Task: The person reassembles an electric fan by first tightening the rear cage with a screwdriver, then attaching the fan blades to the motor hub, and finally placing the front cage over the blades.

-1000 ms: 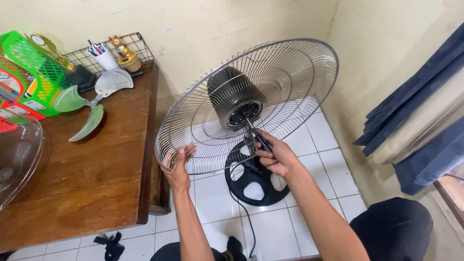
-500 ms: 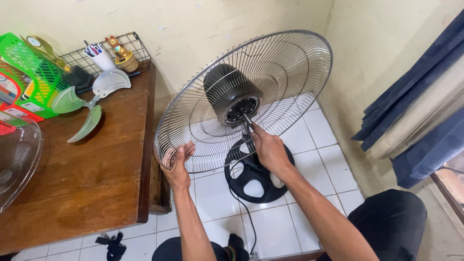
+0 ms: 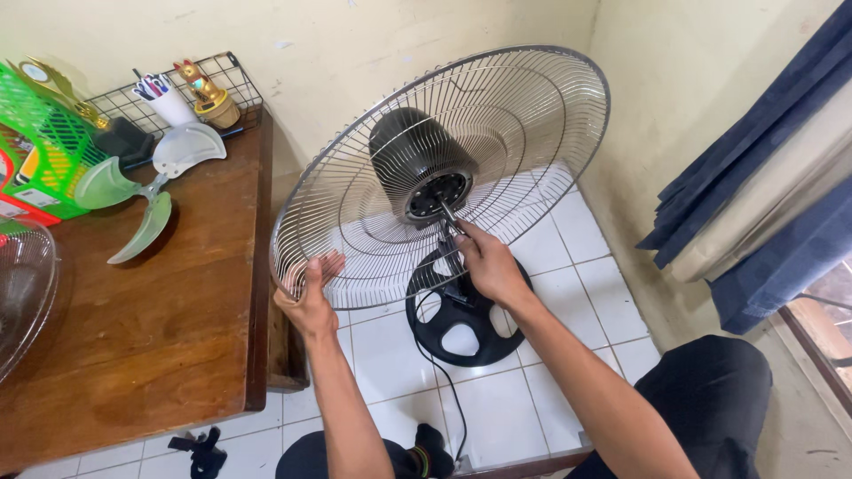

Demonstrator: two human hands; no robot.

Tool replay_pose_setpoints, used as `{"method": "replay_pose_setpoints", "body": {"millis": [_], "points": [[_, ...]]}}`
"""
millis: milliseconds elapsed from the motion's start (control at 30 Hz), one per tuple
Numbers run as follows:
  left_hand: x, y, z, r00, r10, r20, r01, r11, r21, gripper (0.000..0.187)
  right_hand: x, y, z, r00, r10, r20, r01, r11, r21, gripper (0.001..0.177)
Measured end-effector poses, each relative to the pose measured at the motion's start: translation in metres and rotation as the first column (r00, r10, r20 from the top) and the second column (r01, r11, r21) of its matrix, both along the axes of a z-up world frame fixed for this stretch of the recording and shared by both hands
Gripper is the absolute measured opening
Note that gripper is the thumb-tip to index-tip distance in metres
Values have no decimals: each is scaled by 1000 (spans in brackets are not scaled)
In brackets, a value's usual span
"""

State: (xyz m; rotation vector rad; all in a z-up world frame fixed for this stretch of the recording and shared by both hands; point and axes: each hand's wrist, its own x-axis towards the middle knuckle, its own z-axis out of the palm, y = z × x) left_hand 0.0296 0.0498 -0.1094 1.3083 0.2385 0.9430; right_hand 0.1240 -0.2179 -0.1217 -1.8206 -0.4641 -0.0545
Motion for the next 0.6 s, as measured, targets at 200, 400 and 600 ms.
{"method": "replay_pose_setpoints", "body": {"millis": [200,400,600], "points": [[0,4,1,998,19,53,-19,1000,10,53,6,-1,2,548,353,-758,72,883,464,51],[-5,7,-3,1000,1,14,-1,1000,-14,57,10,-10,-1,339,741,-579,183,552,814,41],[-11,9,-22,1000,-30,2,30,999,-29,63,-9,-11,7,999,26,-20,-27,999,-24,35]]}}
